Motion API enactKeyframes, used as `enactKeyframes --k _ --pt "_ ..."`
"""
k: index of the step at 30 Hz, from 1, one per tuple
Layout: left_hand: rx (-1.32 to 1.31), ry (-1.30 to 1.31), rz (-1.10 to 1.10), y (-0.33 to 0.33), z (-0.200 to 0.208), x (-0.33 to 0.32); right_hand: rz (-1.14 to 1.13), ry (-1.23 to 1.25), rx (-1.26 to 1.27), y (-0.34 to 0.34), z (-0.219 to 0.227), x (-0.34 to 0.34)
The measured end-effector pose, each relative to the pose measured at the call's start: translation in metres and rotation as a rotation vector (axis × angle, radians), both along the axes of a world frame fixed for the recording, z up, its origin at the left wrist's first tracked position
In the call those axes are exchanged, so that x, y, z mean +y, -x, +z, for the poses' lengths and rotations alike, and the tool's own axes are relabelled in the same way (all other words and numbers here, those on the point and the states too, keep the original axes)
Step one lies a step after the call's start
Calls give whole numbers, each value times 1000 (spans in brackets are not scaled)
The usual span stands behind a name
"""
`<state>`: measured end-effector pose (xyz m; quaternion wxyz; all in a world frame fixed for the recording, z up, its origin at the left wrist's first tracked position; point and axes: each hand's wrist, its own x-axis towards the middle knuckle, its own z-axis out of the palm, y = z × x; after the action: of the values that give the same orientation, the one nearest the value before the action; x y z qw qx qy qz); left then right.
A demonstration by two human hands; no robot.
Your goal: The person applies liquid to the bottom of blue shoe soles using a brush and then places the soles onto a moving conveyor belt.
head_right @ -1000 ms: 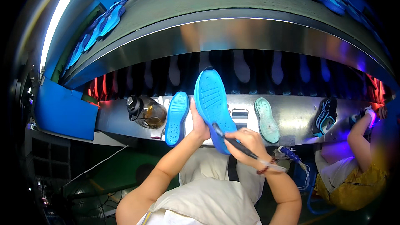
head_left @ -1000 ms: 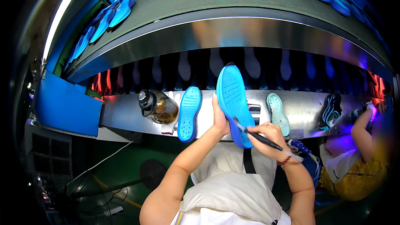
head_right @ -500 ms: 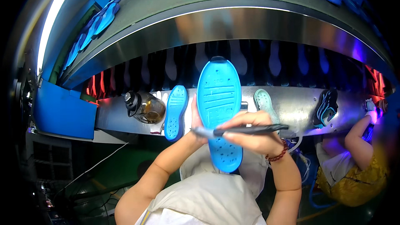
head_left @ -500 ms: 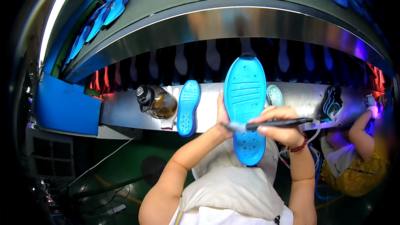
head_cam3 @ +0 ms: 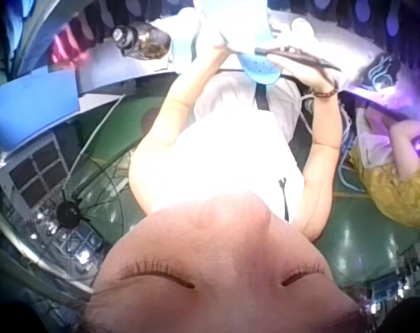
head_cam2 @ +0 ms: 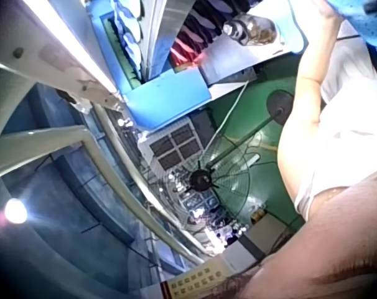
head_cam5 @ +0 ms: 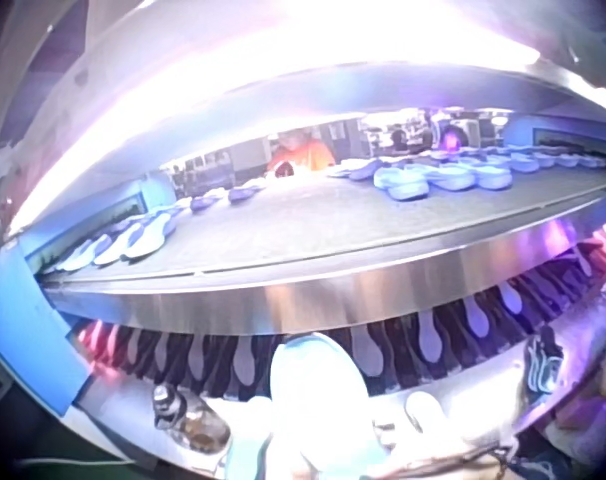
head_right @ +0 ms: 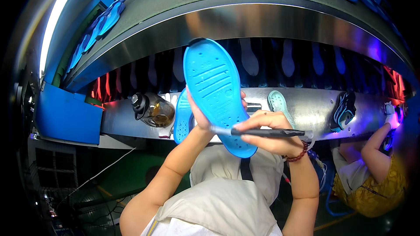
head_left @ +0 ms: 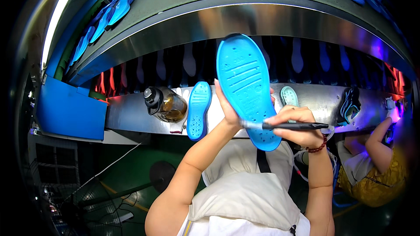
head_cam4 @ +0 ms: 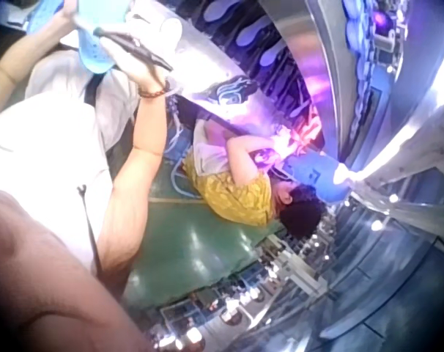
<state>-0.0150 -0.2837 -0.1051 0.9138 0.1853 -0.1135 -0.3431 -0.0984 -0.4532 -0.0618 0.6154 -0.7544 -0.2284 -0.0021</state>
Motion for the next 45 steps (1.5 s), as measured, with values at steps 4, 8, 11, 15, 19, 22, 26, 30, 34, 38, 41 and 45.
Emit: enactKeyframes --k 4,8,11,15,19,22,26,30,34,38,41,45 --pt "-6 61 78 -6 9 0 -173 -200 97 3 -1 -5" --pt "-59 112 134 -17 11 5 -16 82 -154 5 0 -2" --pt "-130 138 124 -21 15 12 68 -143 -52 10 -9 -11" --pt "-163 115 130 -26 27 9 -149 -22 -113 12 -16 -7" --pt "-196 92 112 -28 40 15 39 -294 -9 13 -18 -16" --pt "-116 32 153 -26 43 10 -90 -441 139 10 -29 -15" --pt "-3 3 165 19 42 -4 -160 -881 305 16 -27 6" --pt "-87 -105 69 18 11 11 -149 -401 407 23 -8 14" --pt "-20 -43 -254 -8 0 26 136 -107 92 21 3 -4" --pt "11 -181 -452 -13 16 22 -3 -58 18 14 -5 0" --pt "103 -416 -579 -14 16 26 163 75 -62 23 5 1" --pt "93 -643 -661 -15 26 35 153 128 -119 27 15 -9"
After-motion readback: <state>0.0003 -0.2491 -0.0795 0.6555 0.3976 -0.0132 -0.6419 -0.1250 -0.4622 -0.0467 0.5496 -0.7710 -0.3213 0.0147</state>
